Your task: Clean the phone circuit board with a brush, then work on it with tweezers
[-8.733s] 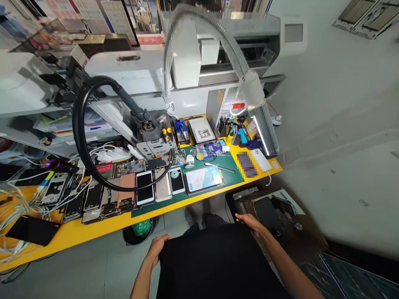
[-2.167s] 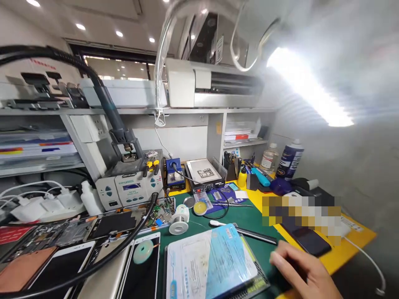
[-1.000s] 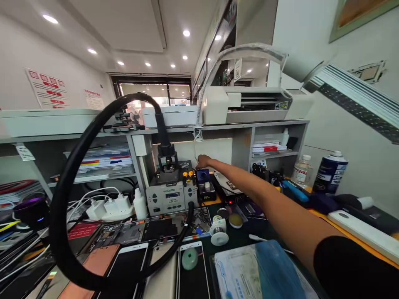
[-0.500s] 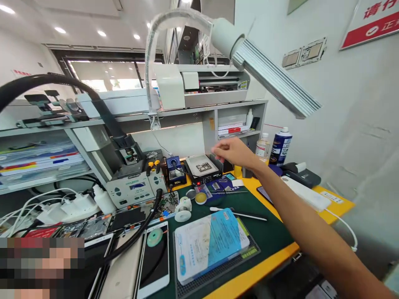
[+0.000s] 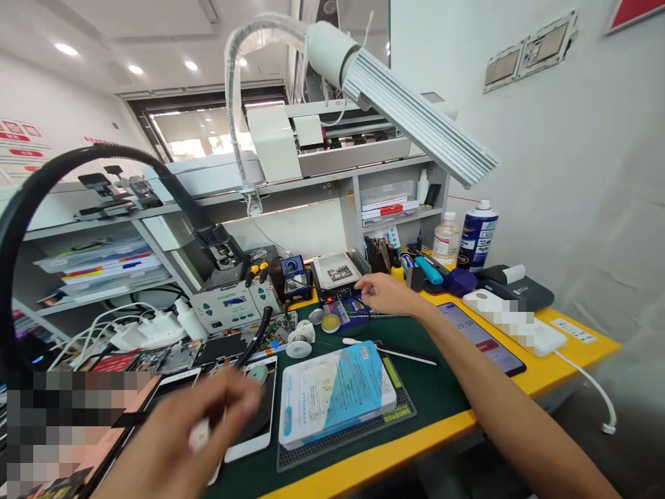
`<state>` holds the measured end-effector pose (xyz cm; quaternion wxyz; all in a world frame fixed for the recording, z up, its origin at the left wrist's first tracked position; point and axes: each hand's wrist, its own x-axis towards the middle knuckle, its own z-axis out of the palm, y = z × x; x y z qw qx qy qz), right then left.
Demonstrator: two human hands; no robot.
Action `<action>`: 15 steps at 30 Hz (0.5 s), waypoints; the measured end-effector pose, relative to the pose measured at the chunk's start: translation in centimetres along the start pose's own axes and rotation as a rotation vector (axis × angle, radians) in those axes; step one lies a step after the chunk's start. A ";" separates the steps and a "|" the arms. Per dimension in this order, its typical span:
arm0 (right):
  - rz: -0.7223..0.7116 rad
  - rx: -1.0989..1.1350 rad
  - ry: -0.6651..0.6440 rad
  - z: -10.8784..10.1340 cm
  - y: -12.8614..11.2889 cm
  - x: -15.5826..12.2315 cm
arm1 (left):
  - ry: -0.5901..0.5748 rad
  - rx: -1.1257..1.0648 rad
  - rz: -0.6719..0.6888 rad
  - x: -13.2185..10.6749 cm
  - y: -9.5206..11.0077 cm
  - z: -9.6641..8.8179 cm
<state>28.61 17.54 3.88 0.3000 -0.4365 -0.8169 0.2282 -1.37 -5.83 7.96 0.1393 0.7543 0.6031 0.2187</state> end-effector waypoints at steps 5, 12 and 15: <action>0.031 -0.029 -0.234 0.5 1.6 -0.3 | 0.153 0.536 0.201 12.7 3.1 -1.3; 0.016 0.205 -0.418 0.4 -0.1 -1.3 | -0.076 0.757 0.251 17.4 4.0 1.2; -0.002 0.337 -0.393 1.0 -1.1 -1.4 | -0.084 0.780 0.243 17.0 3.7 0.5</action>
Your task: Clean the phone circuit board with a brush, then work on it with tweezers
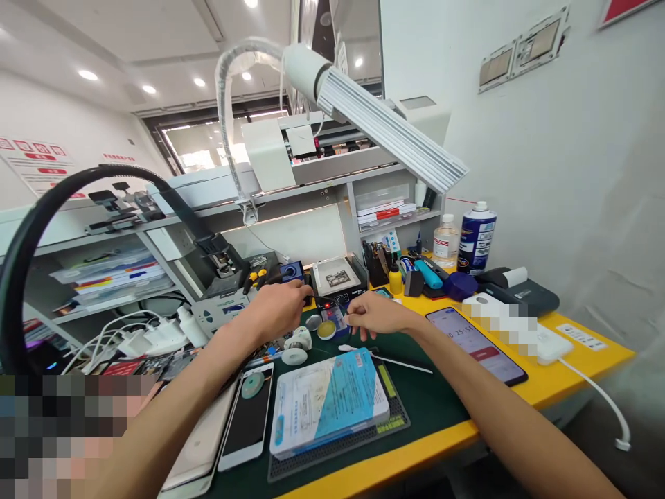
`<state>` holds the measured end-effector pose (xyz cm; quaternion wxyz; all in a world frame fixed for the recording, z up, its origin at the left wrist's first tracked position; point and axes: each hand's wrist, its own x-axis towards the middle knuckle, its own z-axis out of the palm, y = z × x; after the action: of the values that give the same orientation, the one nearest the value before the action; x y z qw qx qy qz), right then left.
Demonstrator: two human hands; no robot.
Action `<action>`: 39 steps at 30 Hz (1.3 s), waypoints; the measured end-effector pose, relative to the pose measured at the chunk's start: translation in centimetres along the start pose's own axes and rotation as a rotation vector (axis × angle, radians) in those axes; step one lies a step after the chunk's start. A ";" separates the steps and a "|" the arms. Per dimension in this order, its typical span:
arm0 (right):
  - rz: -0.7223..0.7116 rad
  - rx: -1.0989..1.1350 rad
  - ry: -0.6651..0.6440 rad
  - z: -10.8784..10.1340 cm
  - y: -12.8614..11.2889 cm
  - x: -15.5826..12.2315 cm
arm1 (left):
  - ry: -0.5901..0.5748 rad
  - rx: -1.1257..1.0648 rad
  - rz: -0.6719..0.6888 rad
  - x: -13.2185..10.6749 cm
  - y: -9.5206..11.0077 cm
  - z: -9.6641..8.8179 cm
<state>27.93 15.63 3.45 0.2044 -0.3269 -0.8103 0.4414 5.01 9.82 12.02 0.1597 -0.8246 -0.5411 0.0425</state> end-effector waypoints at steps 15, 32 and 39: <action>-0.052 0.200 -0.034 4.7 -1.4 0.3 | 0.047 -0.165 0.023 -6.3 -0.3 2.8; 0.329 -0.384 0.083 -1.8 -4.4 14.8 | 0.002 -0.115 -0.215 -9.7 -4.7 9.4; 0.558 -0.582 -0.140 -0.6 -6.0 26.8 | -0.002 -0.165 -0.207 -9.9 -4.4 9.9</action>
<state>7.32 32.61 10.02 -0.0801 -0.5475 -0.7935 0.2535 -5.32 4.57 2.95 0.0945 -0.7747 -0.6249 -0.0181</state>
